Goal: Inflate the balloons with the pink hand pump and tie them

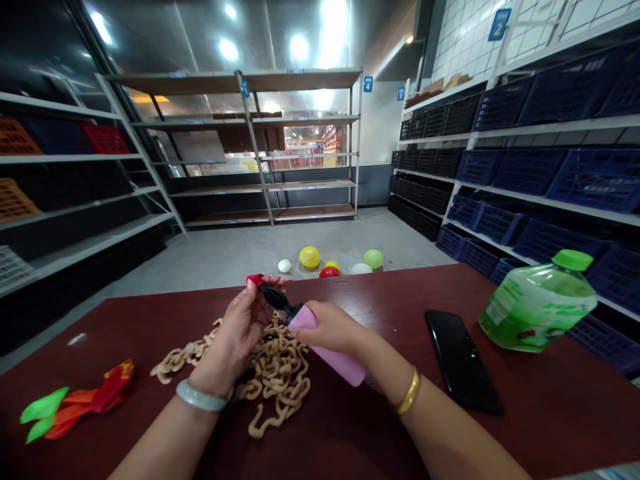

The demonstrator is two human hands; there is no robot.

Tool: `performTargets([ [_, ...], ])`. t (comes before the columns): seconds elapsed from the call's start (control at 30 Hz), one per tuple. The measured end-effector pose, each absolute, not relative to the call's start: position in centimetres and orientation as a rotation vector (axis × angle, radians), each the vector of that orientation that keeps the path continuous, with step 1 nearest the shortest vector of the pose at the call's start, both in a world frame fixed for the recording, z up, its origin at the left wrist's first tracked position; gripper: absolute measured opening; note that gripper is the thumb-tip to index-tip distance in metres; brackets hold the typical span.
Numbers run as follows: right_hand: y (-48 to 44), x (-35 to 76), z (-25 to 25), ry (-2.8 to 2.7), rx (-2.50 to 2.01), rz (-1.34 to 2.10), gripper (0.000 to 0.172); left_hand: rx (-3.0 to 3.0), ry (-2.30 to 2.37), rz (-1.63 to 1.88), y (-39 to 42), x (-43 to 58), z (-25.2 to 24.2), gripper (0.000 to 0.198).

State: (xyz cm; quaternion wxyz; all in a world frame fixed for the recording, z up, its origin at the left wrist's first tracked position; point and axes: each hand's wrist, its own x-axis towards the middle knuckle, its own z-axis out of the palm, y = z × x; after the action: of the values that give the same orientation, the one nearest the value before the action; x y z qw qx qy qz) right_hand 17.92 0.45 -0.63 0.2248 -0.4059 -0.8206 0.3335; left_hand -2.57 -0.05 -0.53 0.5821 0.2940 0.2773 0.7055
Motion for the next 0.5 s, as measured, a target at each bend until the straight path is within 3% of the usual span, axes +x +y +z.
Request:
performTargets([
  [0.5, 0.53, 18.17, -0.37, -2.251, -1.051, 0.956, 0.034, 0.756, 0.843, 1.556, -0.56, -2.94, -0.28, 0.029],
])
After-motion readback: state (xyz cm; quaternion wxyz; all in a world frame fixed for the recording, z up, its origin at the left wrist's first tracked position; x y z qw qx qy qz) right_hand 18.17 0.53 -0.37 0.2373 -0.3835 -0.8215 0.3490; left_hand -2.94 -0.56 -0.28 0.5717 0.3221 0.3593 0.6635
